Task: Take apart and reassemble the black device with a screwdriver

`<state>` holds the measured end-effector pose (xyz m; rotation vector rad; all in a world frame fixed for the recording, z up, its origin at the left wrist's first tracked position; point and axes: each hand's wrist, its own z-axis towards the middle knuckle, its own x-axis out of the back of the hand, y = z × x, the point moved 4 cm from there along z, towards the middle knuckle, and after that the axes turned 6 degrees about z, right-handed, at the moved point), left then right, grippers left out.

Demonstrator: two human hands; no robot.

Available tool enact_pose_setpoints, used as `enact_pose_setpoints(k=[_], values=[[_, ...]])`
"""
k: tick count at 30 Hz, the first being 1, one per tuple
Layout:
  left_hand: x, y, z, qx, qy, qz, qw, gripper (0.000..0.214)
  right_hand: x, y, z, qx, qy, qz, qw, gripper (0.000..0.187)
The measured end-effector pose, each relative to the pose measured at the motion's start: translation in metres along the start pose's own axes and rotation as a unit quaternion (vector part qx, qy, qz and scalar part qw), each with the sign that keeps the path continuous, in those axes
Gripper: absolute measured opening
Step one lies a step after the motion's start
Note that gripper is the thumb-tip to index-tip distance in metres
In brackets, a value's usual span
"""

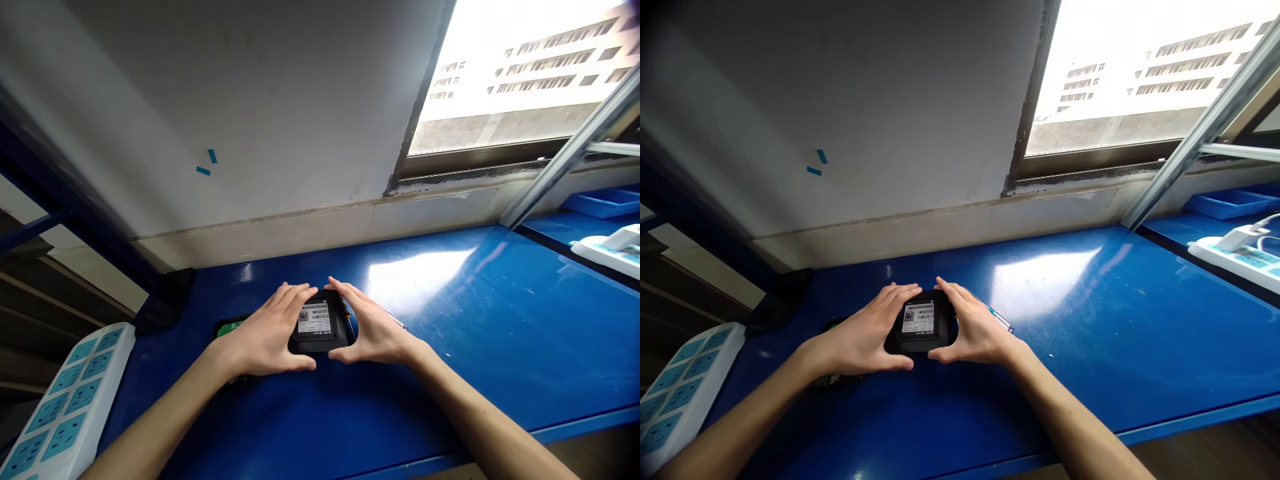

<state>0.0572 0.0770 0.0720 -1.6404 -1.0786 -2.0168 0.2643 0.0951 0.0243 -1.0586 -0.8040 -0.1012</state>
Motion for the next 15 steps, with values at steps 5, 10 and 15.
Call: enact_pose_setpoints(k=[5,10,15], values=[[0.002,0.007,0.033,-0.028,-0.034,0.022,0.999,0.112,-0.001,0.001,0.0,-0.005,0.012,-0.001,1.0,0.13],[0.002,0.008,0.046,-0.031,-0.039,0.012,0.999,0.113,0.001,0.003,-0.001,-0.001,0.026,0.009,1.0,0.134],[0.008,0.002,0.051,-0.032,-0.012,-0.028,0.999,0.114,0.006,0.003,0.0,0.018,0.051,0.043,0.998,0.133]])
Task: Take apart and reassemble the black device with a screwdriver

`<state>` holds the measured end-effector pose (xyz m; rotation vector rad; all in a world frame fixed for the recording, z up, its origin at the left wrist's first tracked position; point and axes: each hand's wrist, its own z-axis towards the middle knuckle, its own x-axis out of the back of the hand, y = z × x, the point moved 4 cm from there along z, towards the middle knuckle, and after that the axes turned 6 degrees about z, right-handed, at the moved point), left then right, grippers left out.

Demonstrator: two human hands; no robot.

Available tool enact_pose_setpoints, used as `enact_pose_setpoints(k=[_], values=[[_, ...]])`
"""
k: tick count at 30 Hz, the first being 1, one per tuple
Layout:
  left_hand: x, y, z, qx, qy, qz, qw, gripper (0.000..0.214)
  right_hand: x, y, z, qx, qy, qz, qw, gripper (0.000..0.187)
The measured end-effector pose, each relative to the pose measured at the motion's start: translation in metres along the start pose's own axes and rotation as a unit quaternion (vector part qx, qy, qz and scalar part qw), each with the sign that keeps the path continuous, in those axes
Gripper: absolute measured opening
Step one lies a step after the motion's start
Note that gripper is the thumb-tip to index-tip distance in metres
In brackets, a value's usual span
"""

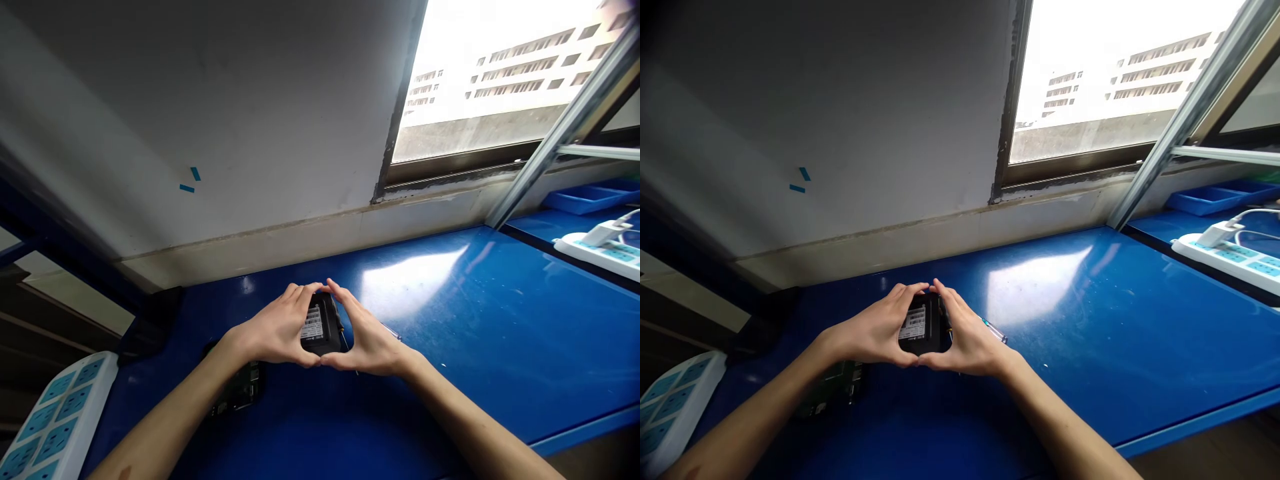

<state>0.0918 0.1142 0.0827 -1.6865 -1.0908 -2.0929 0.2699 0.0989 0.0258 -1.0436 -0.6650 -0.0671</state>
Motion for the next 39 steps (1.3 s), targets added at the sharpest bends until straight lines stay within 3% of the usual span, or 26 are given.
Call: enact_pose_setpoints(k=[5,7,13,19,27,39], values=[[0.02,-0.027,-0.003,0.087,0.049,-0.114,0.988,0.117,0.004,0.005,0.02,-0.022,-0.003,0.061,0.998,0.14],[0.03,-0.035,-0.003,0.092,0.061,-0.131,0.985,0.116,0.0,0.004,0.035,-0.025,-0.028,0.081,0.996,0.139],[0.043,-0.048,0.0,0.063,0.096,-0.199,0.973,0.11,-0.009,-0.008,0.081,-0.027,-0.018,0.148,0.989,0.133],[0.036,-0.059,0.003,0.048,0.146,-0.305,0.94,0.112,-0.02,-0.006,0.089,-0.02,-0.044,0.195,0.98,0.126],[0.019,-0.075,-0.001,0.04,0.181,-0.358,0.915,0.115,-0.022,0.008,0.089,-0.092,-0.066,0.197,0.974,0.142],[0.012,-0.104,-0.024,0.094,0.155,-0.352,0.918,0.113,-0.018,0.015,0.094,-0.118,-0.107,0.102,0.982,0.142]])
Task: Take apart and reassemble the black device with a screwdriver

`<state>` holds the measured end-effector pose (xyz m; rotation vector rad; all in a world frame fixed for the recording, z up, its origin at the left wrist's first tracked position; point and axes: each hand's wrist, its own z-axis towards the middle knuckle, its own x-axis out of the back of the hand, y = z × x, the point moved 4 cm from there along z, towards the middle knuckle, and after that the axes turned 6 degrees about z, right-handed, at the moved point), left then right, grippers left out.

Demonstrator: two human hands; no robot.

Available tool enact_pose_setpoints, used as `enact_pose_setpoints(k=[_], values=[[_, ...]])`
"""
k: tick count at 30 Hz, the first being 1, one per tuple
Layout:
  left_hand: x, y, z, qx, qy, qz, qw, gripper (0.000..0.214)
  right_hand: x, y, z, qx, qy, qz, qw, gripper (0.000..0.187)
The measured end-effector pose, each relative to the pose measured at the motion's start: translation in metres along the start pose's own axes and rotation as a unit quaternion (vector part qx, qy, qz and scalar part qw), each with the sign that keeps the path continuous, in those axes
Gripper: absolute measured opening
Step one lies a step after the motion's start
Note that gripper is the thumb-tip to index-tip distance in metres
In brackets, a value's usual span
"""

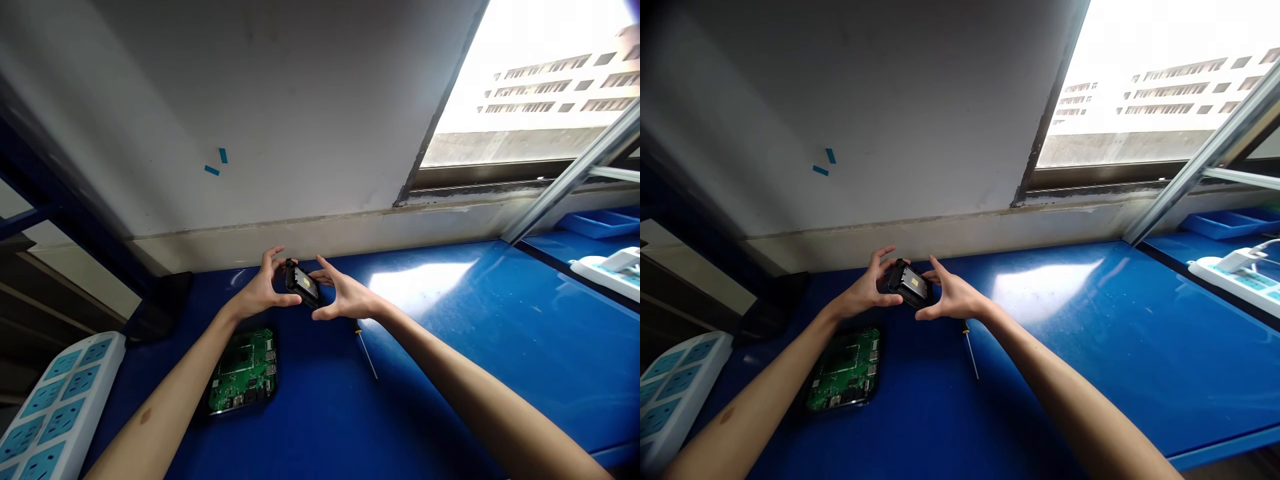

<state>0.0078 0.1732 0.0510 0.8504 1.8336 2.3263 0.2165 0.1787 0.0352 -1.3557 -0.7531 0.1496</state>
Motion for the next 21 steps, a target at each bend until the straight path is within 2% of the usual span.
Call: enact_pose_setpoints(k=[10,21], values=[[0.001,-0.023,-0.016,0.006,-0.014,0.052,0.999,0.105,0.003,-0.001,0.008,0.005,-0.04,-0.12,0.992,0.138],[0.006,-0.031,-0.018,0.018,-0.008,0.187,0.982,0.11,0.003,-0.007,0.019,0.038,-0.056,-0.23,0.971,0.139]])
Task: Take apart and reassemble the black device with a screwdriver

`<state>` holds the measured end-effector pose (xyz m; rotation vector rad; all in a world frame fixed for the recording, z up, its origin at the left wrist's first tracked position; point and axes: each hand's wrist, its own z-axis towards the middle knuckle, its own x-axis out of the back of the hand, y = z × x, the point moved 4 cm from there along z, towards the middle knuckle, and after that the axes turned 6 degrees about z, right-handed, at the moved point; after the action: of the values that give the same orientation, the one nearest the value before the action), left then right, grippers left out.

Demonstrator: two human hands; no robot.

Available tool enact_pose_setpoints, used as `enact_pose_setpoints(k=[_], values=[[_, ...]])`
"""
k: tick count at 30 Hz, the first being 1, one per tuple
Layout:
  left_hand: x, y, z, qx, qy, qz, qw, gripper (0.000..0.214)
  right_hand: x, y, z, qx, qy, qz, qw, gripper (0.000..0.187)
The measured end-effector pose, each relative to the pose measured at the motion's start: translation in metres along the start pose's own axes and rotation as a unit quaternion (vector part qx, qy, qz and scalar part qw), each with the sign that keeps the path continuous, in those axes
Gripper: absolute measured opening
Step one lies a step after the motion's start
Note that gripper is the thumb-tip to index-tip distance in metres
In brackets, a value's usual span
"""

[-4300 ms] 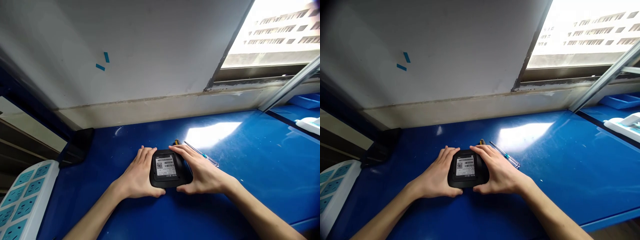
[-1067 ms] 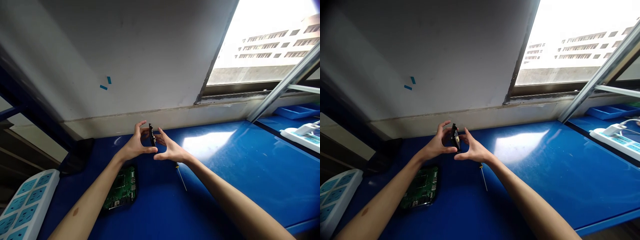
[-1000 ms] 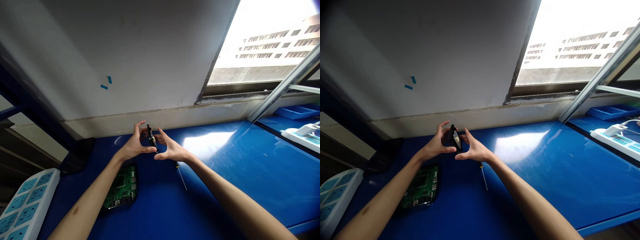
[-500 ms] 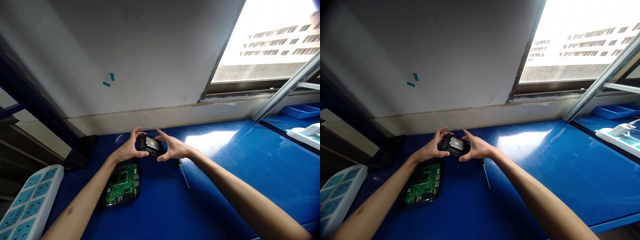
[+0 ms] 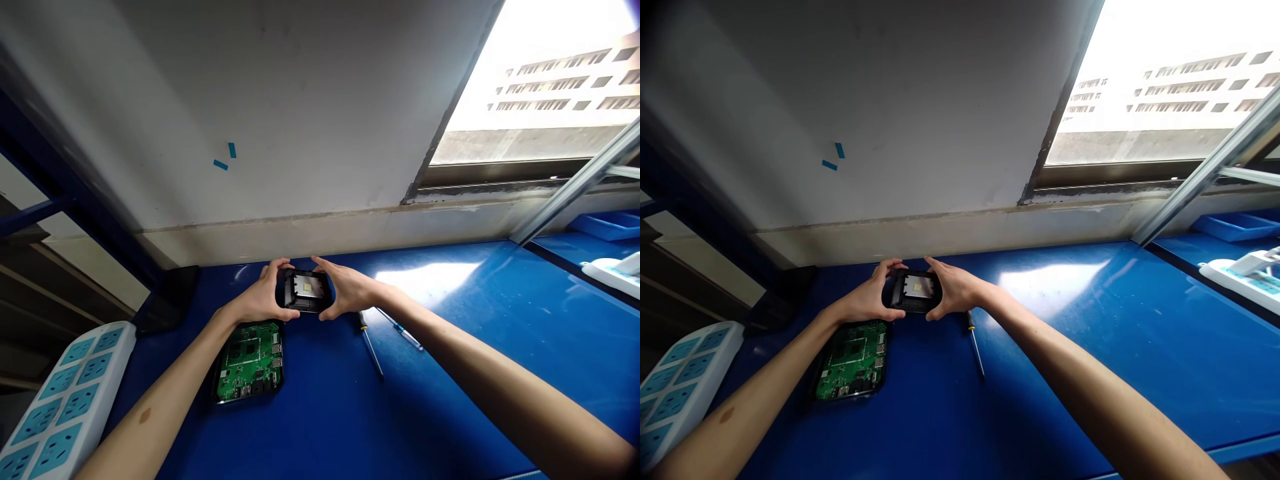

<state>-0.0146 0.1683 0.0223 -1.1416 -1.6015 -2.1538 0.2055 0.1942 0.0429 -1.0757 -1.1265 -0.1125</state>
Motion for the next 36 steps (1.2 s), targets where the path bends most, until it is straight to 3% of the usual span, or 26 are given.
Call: enact_pose_setpoints(k=[11,25,36], values=[[0.002,0.007,-0.005,0.026,-0.008,0.07,0.997,0.111,0.001,-0.001,-0.001,0.023,0.004,-0.03,0.999,0.136],[0.001,0.013,-0.008,0.042,-0.027,0.086,0.995,0.109,0.002,-0.003,-0.005,0.023,-0.004,-0.025,0.999,0.134],[-0.016,-0.005,-0.008,0.055,-0.035,0.106,0.992,0.104,-0.018,0.013,-0.004,-0.013,-0.02,-0.019,1.0,0.139]])
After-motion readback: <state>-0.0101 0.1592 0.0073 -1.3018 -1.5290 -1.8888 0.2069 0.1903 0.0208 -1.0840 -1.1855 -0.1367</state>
